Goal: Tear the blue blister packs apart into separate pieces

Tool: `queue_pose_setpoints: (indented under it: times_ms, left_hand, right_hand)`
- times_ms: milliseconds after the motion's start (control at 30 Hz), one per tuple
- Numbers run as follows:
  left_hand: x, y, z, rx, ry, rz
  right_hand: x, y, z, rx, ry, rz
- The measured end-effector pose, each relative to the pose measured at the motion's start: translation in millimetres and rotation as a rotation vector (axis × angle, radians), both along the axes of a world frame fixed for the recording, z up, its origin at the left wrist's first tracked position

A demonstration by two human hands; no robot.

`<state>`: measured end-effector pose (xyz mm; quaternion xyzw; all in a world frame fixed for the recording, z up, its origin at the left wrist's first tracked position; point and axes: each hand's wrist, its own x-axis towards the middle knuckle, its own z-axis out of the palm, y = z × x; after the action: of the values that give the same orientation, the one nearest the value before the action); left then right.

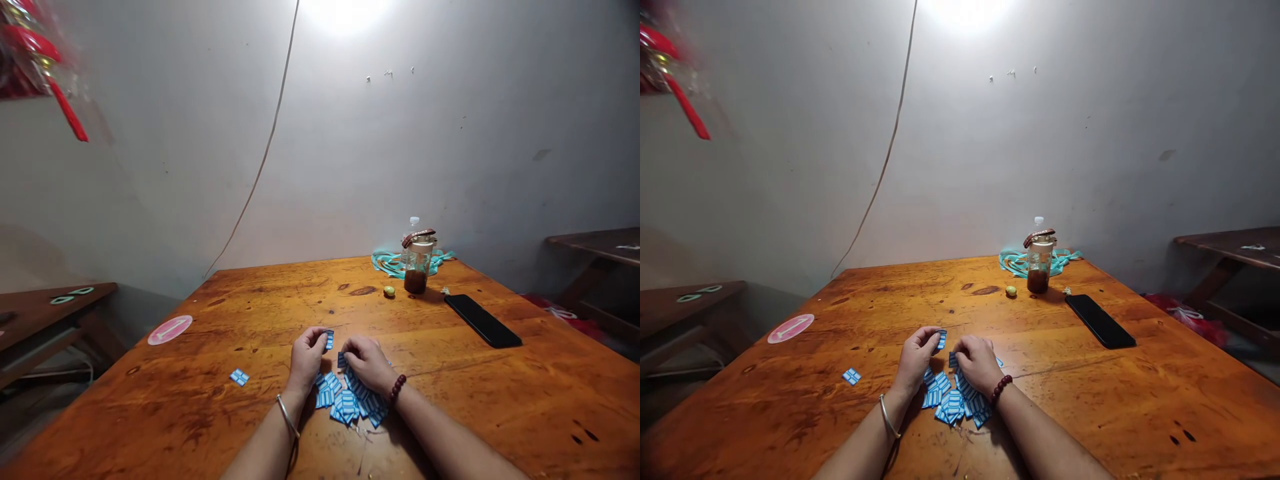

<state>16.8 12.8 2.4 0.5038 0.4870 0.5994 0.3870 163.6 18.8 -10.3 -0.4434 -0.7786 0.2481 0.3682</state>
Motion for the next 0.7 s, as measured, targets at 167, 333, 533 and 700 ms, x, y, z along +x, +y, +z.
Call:
queue_pose_setpoints:
  times_ms: [167, 333, 533, 700]
  left_hand:
    - [7, -5, 2.7, -0.046, 0.005, -0.062]
    - [15, -10, 3.9, -0.082, -0.021, -0.138]
    - [12, -8, -1.4, -0.162, -0.126, -0.233]
    - [9, -3, -6.8, -0.114, -0.12, -0.246]
  right_hand:
    - [0, 2, 2.7, -0.149, 0.326, -0.019]
    - [-4, 1, 4.0, -0.177, 0.396, -0.048]
    - [-4, 2, 2.9, -0.164, 0.418, -0.095]
    - [-6, 6, -0.8, -0.122, 0.444, -0.09]
